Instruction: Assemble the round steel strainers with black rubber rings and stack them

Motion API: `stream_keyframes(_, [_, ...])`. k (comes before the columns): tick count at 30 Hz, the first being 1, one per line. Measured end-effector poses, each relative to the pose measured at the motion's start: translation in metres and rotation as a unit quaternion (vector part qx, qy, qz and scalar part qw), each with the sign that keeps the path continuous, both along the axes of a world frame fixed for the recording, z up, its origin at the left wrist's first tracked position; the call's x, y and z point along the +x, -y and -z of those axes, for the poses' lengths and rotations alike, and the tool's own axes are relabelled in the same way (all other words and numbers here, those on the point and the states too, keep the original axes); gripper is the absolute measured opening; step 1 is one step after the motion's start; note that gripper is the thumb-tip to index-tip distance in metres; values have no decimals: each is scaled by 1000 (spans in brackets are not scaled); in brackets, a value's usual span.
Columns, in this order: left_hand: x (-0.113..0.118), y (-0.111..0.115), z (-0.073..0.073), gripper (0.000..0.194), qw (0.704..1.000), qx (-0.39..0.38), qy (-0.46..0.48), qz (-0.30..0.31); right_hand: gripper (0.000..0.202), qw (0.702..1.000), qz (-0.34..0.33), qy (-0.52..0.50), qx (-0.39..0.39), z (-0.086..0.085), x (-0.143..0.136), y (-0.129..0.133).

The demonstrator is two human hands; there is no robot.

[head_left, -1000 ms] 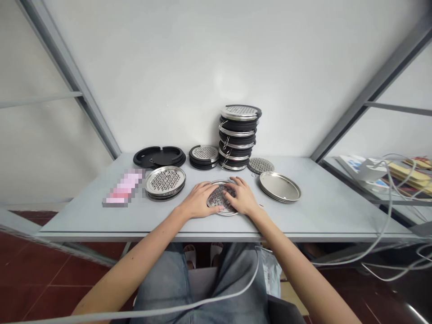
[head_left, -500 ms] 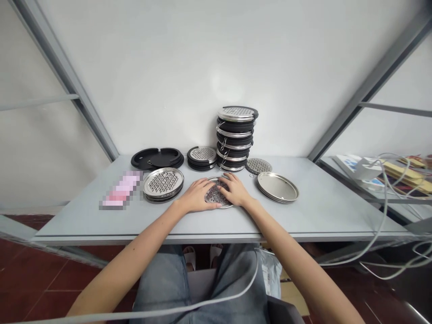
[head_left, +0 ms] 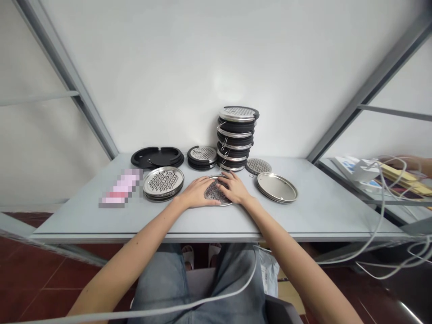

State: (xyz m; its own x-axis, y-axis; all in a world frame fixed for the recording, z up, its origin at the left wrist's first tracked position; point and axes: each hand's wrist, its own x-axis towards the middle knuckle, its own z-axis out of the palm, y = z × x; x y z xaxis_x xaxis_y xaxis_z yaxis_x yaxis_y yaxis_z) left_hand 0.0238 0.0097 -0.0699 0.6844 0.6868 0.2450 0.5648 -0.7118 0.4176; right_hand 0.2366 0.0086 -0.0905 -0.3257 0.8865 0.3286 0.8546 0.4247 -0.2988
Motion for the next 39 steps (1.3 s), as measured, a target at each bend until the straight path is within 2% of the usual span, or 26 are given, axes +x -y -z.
stream_keyframes(9, [-1,0,1,90,1000,5,-3,-3,48,999,23,30,-10,-10,-6,6])
stream_keyframes(17, [-2,-1,4,89,1000,10,-1,-10,43,998,11,49,30,-11,-8,7])
stream_keyframes(24, [-3,-1,6,105,997,-33,55,-29,43,998,4,48,38,-13,-10,11])
stream_keyframes(28, [-3,-1,6,118,996,-55,56,-31,44,997,-2,70,31,-15,-11,13])
stream_keyframes(39, [-2,-1,5,118,998,-43,30,-35,49,996,-13,79,33,-14,-10,9])
